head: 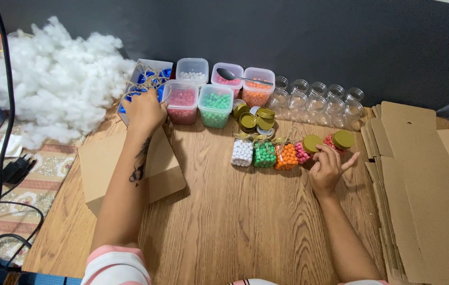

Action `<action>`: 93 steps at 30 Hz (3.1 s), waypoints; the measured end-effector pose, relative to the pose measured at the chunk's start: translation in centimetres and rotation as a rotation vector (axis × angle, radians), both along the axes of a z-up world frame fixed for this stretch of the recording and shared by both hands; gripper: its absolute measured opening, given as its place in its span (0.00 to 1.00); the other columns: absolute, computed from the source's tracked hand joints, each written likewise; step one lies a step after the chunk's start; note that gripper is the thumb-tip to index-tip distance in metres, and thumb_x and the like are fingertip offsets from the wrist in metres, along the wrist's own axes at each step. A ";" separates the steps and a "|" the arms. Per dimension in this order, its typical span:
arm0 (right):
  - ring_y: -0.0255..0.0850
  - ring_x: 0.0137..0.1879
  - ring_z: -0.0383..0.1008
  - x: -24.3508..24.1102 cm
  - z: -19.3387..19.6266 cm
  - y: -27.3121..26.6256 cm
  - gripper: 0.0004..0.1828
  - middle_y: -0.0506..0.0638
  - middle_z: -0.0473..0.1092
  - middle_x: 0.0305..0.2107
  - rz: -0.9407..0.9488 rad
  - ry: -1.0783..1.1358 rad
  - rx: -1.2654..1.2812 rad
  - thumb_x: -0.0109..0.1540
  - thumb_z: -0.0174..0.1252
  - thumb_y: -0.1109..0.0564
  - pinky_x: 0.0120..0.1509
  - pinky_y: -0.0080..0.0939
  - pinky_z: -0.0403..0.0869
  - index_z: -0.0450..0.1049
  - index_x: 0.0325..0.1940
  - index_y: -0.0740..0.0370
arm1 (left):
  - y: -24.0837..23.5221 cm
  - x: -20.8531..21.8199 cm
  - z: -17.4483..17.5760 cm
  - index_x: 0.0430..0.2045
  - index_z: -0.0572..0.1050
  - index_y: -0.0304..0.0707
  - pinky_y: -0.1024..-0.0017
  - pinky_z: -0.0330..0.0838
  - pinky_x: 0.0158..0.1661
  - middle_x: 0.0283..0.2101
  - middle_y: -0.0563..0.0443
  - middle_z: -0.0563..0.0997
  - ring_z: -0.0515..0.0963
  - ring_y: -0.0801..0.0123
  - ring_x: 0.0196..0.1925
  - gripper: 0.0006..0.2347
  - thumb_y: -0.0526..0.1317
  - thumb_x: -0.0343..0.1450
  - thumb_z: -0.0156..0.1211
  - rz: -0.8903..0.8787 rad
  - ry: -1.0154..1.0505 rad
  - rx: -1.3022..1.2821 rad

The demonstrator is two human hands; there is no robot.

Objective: The person ties twine around the necks of small glass jars filled with colorful beads. They handle orange, pink, and red jars one at a time, wrapping and knotting the twine, then placing each finished jar in a row on the table.

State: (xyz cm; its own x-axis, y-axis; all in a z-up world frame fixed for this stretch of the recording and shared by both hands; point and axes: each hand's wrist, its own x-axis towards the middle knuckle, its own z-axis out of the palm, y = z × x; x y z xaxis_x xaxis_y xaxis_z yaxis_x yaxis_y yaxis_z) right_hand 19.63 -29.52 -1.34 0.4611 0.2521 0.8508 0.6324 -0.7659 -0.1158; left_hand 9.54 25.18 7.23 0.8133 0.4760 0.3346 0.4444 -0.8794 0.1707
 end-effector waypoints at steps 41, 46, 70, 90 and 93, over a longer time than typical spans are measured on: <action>0.50 0.44 0.69 -13.3 9.2 7.5 0.26 0.58 0.67 0.40 0.787 1.235 0.056 0.65 0.55 0.62 0.50 0.48 0.75 0.63 0.68 0.57 | -23.4 -11.5 0.4 0.43 0.79 0.44 0.62 0.80 0.42 0.34 0.49 0.85 0.86 0.53 0.40 0.09 0.32 0.72 0.58 -0.958 -0.149 -0.804; 0.29 0.26 0.65 -8.0 11.4 4.0 0.10 0.43 0.71 0.17 0.702 1.250 0.128 0.65 0.58 0.59 0.38 0.32 0.69 0.80 0.49 0.57 | -21.7 -11.0 -1.9 0.43 0.80 0.45 0.64 0.81 0.41 0.34 0.50 0.85 0.86 0.56 0.39 0.09 0.33 0.72 0.57 -0.855 -0.171 -0.695; 0.61 0.68 0.64 -4.1 2.7 -1.1 0.36 0.57 0.58 0.65 -0.009 0.458 -0.144 0.53 0.72 0.45 0.69 0.58 0.66 0.70 0.63 0.56 | -27.0 -7.9 -12.7 0.30 0.75 0.48 0.64 0.60 0.43 0.33 0.54 0.73 0.73 0.63 0.41 0.04 0.41 0.66 0.62 -0.901 -0.231 -0.041; 0.66 0.69 0.62 -19.1 11.0 2.6 0.40 0.63 0.62 0.65 0.650 1.066 -0.043 0.44 0.80 0.57 0.72 0.69 0.61 0.73 0.58 0.63 | -27.1 -10.2 -6.4 0.44 0.78 0.36 0.56 0.75 0.46 0.32 0.40 0.81 0.82 0.44 0.42 0.13 0.25 0.71 0.47 -0.942 0.063 -0.966; 0.65 0.74 0.55 -17.7 9.4 4.1 0.41 0.60 0.56 0.70 0.706 1.015 -0.186 0.45 0.80 0.46 0.75 0.68 0.56 0.73 0.57 0.62 | -27.1 -10.2 -7.8 0.42 0.79 0.36 0.54 0.75 0.48 0.35 0.38 0.82 0.82 0.42 0.44 0.12 0.25 0.70 0.50 -0.928 0.044 -0.977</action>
